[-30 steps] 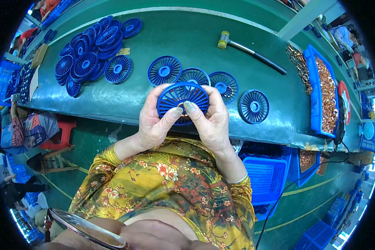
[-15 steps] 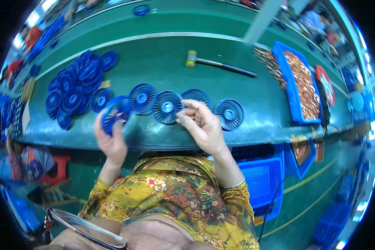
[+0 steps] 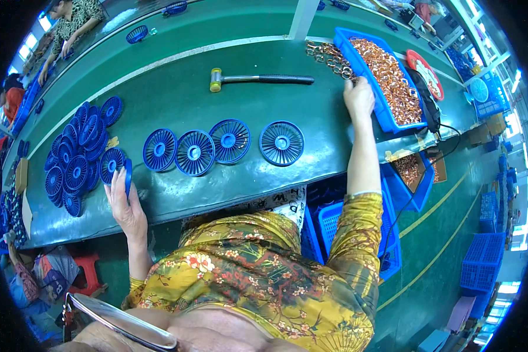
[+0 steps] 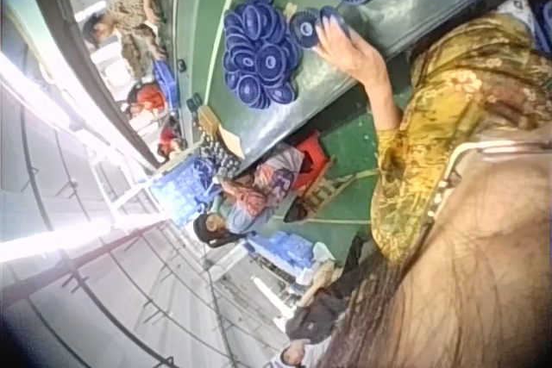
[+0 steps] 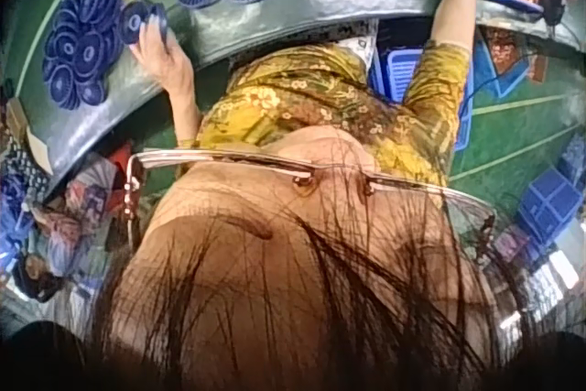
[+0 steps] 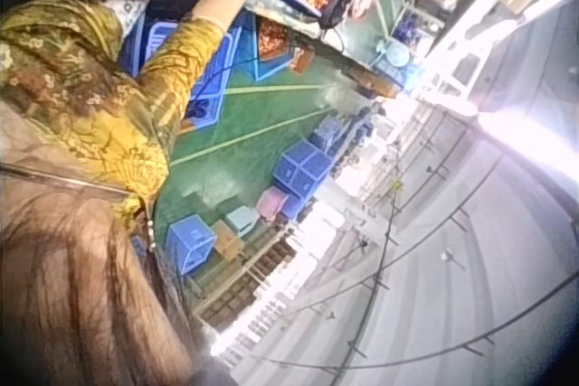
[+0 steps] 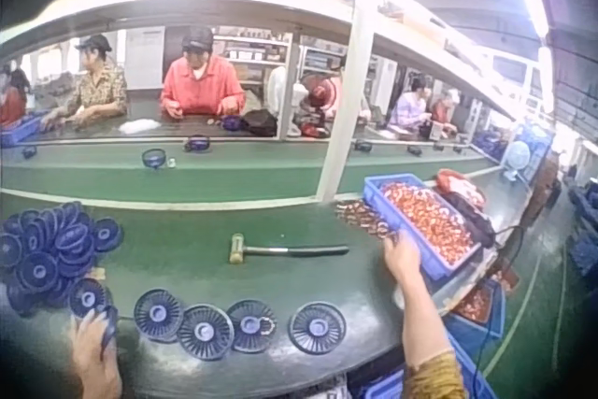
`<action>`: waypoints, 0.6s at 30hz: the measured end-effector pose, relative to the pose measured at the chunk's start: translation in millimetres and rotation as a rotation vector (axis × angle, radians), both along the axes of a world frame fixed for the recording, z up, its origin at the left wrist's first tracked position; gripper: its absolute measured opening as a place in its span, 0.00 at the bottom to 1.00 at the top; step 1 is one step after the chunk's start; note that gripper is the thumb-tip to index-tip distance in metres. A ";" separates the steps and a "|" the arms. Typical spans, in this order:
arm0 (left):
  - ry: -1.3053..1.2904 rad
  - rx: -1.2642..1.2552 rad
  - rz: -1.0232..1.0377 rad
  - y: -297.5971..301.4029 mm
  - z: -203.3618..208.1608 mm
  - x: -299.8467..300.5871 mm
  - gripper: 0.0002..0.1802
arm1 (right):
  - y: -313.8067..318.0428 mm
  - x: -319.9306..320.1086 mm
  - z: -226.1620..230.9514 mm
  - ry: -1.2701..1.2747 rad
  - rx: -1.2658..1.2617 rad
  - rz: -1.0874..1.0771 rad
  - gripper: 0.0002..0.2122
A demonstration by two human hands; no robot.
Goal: Assembling small motor components by inserting copper coils into plastic housings and securing them with a mallet.
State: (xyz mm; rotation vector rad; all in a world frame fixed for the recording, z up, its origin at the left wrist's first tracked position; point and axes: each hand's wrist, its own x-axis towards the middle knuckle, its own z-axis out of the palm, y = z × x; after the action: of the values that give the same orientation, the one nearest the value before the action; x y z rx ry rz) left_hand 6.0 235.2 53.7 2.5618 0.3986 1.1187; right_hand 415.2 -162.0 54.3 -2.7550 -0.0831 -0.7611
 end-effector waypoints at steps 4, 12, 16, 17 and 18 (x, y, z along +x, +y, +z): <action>0.105 0.017 0.053 0.8 -2.9 -0.2 0.21 | 3.1 28.3 -8.6 0.129 -0.102 -0.118 0.16; 0.216 0.046 0.086 -5.0 -1.1 3.6 0.29 | -5.8 13.6 -8.2 -0.003 -0.096 -0.033 0.13; 0.237 0.049 0.104 -6.6 0.9 4.0 0.29 | -8.8 5.6 -9.5 -0.135 -0.064 0.127 0.13; 0.248 0.045 0.104 -7.1 1.3 4.0 0.29 | -6.4 2.3 -12.0 -0.114 0.055 0.164 0.13; 0.258 0.039 0.106 -6.9 3.5 4.7 0.26 | -1.1 3.1 -12.3 -0.119 0.054 0.179 0.13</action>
State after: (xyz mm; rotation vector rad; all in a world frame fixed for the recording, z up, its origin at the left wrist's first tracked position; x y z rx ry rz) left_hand 10.7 228.4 57.2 2.7562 0.5853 0.8371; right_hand 418.3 -163.1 42.1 -2.6062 -0.3241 -0.8640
